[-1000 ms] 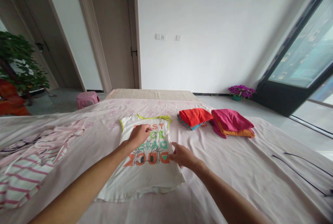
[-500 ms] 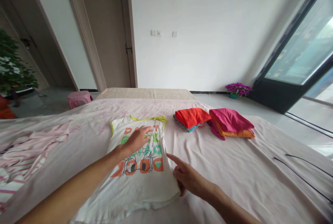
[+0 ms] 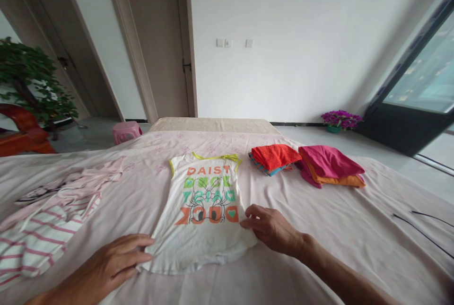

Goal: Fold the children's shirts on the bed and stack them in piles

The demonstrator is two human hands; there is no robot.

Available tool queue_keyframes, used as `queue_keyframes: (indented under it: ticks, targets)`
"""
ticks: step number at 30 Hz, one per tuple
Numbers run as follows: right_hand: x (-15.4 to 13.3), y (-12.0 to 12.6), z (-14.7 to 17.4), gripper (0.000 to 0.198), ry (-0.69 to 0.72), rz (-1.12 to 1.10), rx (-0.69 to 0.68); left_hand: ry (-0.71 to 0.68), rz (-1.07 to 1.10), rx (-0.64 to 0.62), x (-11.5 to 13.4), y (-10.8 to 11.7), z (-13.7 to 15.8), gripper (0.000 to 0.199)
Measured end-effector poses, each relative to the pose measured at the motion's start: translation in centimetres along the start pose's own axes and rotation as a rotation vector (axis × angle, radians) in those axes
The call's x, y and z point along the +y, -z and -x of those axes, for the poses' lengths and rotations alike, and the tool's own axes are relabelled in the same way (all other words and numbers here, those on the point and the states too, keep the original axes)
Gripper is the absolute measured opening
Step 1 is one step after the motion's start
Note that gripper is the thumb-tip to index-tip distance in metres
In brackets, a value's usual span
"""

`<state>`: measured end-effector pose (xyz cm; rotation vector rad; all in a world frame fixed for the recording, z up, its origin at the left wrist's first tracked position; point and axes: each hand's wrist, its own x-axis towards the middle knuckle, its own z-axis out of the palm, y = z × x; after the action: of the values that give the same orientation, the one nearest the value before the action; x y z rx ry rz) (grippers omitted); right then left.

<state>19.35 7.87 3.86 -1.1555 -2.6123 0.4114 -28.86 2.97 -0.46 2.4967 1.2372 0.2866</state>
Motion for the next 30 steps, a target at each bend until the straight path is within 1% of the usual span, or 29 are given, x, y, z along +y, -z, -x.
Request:
queue_keyframes:
  ticks: [3,5,6,7,9,11,12,14,16,18,20,22,23,25,27,28,30]
  targets:
    - [0.3,-0.5,0.2,0.033,0.052,0.020,0.087,0.041,0.102,0.092,0.7,-0.4,-1.0,0.023]
    - [0.5,-0.7,0.1,0.025,0.118,-0.067,0.148,0.088,0.198,0.193,1.0,0.0,-2.0,0.018]
    - [0.7,-0.9,-0.2,0.023,0.117,-0.135,0.178,0.139,0.258,0.253,1.1,0.3,-2.6,0.019]
    - [0.8,-1.0,-0.7,0.024,0.076,-0.215,0.214,0.213,0.326,0.316,1.1,0.8,-3.5,0.021]
    - [1.3,-1.2,-2.4,0.035,-0.112,-0.387,0.306,0.364,0.487,0.425,0.9,1.9,-5.7,0.029]
    - [2.2,-1.3,-4.8,0.044,-0.328,-0.554,0.404,0.455,0.673,0.487,0.3,2.9,-8.7,0.036]
    - [2.8,-1.4,-6.1,0.045,-0.402,-0.626,0.432,0.479,0.766,0.503,-0.1,3.1,-10.4,0.039]
    - [4.2,-1.5,-8.6,0.042,-0.516,-0.698,0.421,0.547,0.904,0.521,-1.2,3.1,-13.7,0.043]
    - [5.8,-1.8,-10.2,0.035,-0.606,-0.612,0.379,0.629,0.941,0.496,-2.6,2.5,-16.1,0.047]
    - [7.2,-2.0,-10.6,0.026,-0.649,-0.409,0.382,0.668,0.851,0.462,-3.8,1.7,-17.0,0.051]
    - [7.7,-2.1,-9.7,0.028,-0.635,-0.218,0.453,0.629,0.625,0.493,-4.5,1.2,-16.2,0.054]
    - [7.2,-1.9,-8.0,0.030,-0.547,-0.120,0.500,0.488,0.356,0.551,-4.4,1.1,-14.1,0.052]
    - [6.5,-1.8,-7.0,0.029,-0.465,-0.090,0.489,0.392,0.244,0.551,-4.1,1.1,-12.8,0.049]
    - [4.8,-1.6,-5.4,0.026,-0.251,-0.032,0.404,0.201,0.093,0.478,-3.1,0.9,-10.4,0.045]
    - [3.1,-1.7,-4.5,0.033,-0.080,0.044,0.292,0.074,-0.014,0.378,-2.0,0.5,-8.9,0.043]
    - [2.4,-1.8,-4.5,0.038,-0.041,0.084,0.250,0.044,-0.063,0.356,-1.7,0.2,-8.6,0.042]
    - [1.9,-2.3,-5.1,0.041,-0.042,0.157,0.196,0.030,-0.144,0.375,-1.3,-0.5,-9.0,0.035]
